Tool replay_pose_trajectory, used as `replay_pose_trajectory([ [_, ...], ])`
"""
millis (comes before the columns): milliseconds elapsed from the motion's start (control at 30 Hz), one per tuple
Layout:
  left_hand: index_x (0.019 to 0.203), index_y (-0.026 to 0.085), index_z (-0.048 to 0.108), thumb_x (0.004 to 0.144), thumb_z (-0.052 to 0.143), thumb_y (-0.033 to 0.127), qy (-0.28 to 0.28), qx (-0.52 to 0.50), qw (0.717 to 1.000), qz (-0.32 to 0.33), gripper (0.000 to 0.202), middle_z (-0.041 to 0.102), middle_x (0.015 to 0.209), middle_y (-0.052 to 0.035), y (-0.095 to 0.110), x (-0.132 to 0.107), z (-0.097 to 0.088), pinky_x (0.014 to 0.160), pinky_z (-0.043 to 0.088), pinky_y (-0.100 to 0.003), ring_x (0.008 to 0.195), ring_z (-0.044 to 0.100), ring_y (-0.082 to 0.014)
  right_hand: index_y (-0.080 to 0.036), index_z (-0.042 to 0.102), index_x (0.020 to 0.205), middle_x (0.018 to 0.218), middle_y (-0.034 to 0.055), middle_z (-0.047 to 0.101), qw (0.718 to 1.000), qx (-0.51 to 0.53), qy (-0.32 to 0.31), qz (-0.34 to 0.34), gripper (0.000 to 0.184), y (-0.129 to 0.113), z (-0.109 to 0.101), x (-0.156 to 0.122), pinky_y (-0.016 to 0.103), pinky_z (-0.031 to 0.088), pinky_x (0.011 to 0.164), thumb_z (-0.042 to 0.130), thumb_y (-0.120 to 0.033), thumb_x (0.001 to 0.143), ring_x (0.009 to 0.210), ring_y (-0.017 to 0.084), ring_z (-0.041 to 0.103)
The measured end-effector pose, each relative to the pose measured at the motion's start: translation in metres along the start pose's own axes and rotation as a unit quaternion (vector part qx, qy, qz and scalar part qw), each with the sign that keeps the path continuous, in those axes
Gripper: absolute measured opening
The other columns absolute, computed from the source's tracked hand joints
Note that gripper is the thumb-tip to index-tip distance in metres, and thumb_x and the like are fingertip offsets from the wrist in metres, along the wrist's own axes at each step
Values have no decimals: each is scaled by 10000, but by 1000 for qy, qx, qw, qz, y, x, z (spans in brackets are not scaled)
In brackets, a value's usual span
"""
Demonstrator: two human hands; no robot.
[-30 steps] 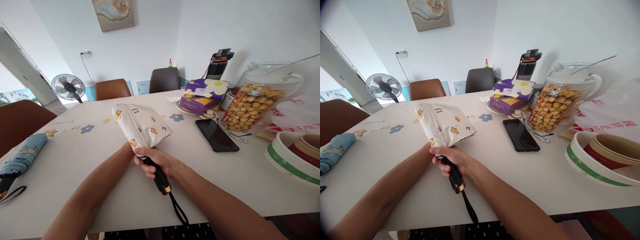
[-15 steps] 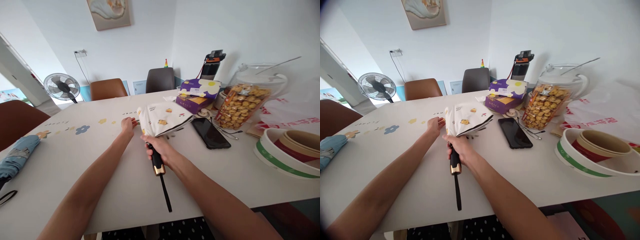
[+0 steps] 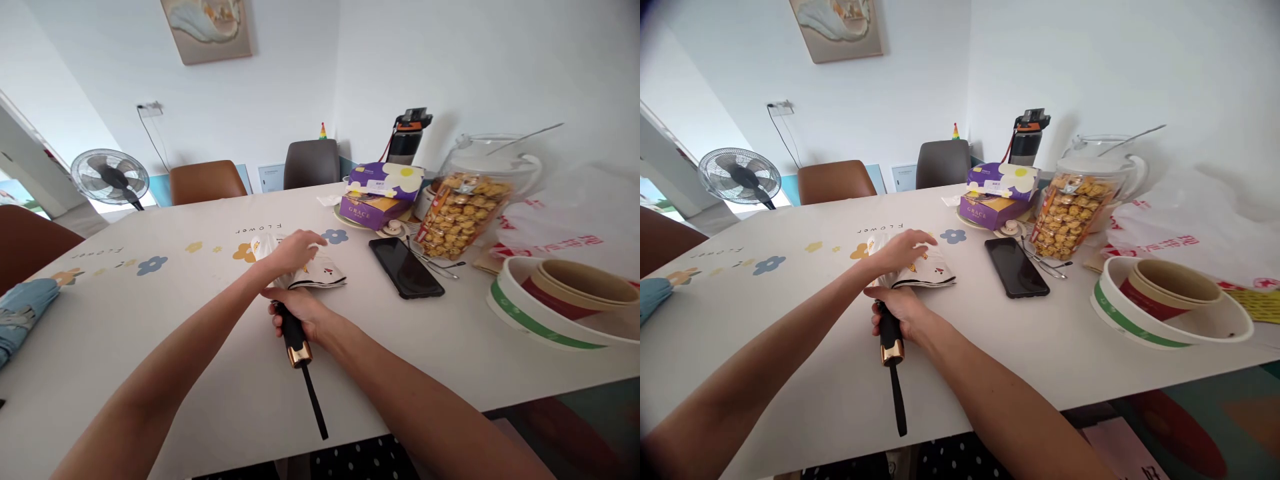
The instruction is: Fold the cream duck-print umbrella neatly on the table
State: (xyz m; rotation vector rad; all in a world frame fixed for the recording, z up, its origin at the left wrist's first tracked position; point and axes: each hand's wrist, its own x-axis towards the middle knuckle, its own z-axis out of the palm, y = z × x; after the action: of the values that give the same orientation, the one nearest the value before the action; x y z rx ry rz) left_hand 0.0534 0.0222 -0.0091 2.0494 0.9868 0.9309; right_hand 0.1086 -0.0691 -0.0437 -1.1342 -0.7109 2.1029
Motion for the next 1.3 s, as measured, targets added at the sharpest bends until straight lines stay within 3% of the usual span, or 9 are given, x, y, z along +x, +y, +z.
replay_pose_trajectory([
  [133, 596, 246, 656, 490, 565, -21, -124, 89, 988, 20, 301, 625, 671, -4, -1, 18, 23, 826, 403, -293, 795, 566, -207, -162, 481, 698, 541, -30, 472, 1000, 10, -19, -12, 166, 2, -2, 2, 235, 448, 334, 639, -209, 709, 384, 81, 443],
  [233, 546, 241, 624, 477, 601, -5, -124, 134, 983, 26, 257, 564, 553, 4, -5, 28, 33, 758, 421, -281, 690, 549, -193, -164, 479, 692, 538, -33, 464, 1000, 12, -24, -10, 149, 3, -2, 1, 237, 459, 346, 628, -165, 700, 389, 79, 440],
  [367, 506, 224, 583, 553, 588, 8, -111, 175, 974, 91, 221, 565, 590, -15, 1, 29, 29, 728, 421, -267, 753, 551, -200, -157, 489, 707, 548, -30, 468, 1000, 14, -28, -4, 150, 2, -3, 1, 244, 469, 357, 639, -170, 704, 390, 78, 442],
  [500, 637, 200, 624, 639, 547, 10, -21, 121, 989, 86, 205, 595, 747, -21, 22, 20, -2, 725, 415, -246, 801, 548, -171, -140, 493, 718, 557, -24, 483, 999, 22, -35, -2, 158, 2, -3, 1, 270, 505, 384, 645, -182, 706, 405, 85, 464],
  [633, 794, 177, 604, 703, 475, 34, 131, 2, 991, 21, 213, 565, 718, -16, 35, -9, -49, 502, 392, -204, 546, 516, -94, -117, 501, 731, 543, -25, 486, 999, 31, -32, 2, 136, 2, -2, 2, 330, 550, 442, 626, -169, 720, 431, 113, 521],
  [833, 686, 170, 587, 626, 425, -13, 323, -24, 945, -53, 251, 553, 627, 10, 4, -87, -99, 396, 376, -160, 438, 476, -61, -109, 523, 719, 543, -21, 481, 998, 27, -54, 5, 102, 4, -2, 4, 375, 571, 492, 620, -141, 716, 524, 164, 598],
  [967, 632, 160, 606, 626, 465, 54, 319, -66, 937, -129, 177, 577, 655, -8, -28, -123, -107, 439, 465, -202, 502, 517, -93, -124, 498, 636, 534, -30, 462, 999, 1, -47, -1, 149, 3, -1, 1, 291, 539, 426, 637, -106, 687, 449, 103, 518],
  [1100, 664, 166, 623, 658, 558, 160, 321, -135, 928, -129, 66, 597, 737, -24, -46, -133, -102, 570, 554, -296, 677, 579, -153, -134, 500, 657, 561, -41, 460, 1000, -8, -23, 4, 199, -3, 2, -8, 179, 406, 328, 697, -121, 636, 386, 38, 389],
  [1300, 647, 161, 612, 660, 623, 198, 320, -169, 927, -97, 40, 597, 782, -28, -49, -141, -101, 693, 558, -325, 708, 585, -148, -199, 479, 837, 601, -26, 485, 999, 27, 5, 34, 440, -11, 4, -16, 208, 381, 321, 600, -591, 679, 377, 64, 386],
])
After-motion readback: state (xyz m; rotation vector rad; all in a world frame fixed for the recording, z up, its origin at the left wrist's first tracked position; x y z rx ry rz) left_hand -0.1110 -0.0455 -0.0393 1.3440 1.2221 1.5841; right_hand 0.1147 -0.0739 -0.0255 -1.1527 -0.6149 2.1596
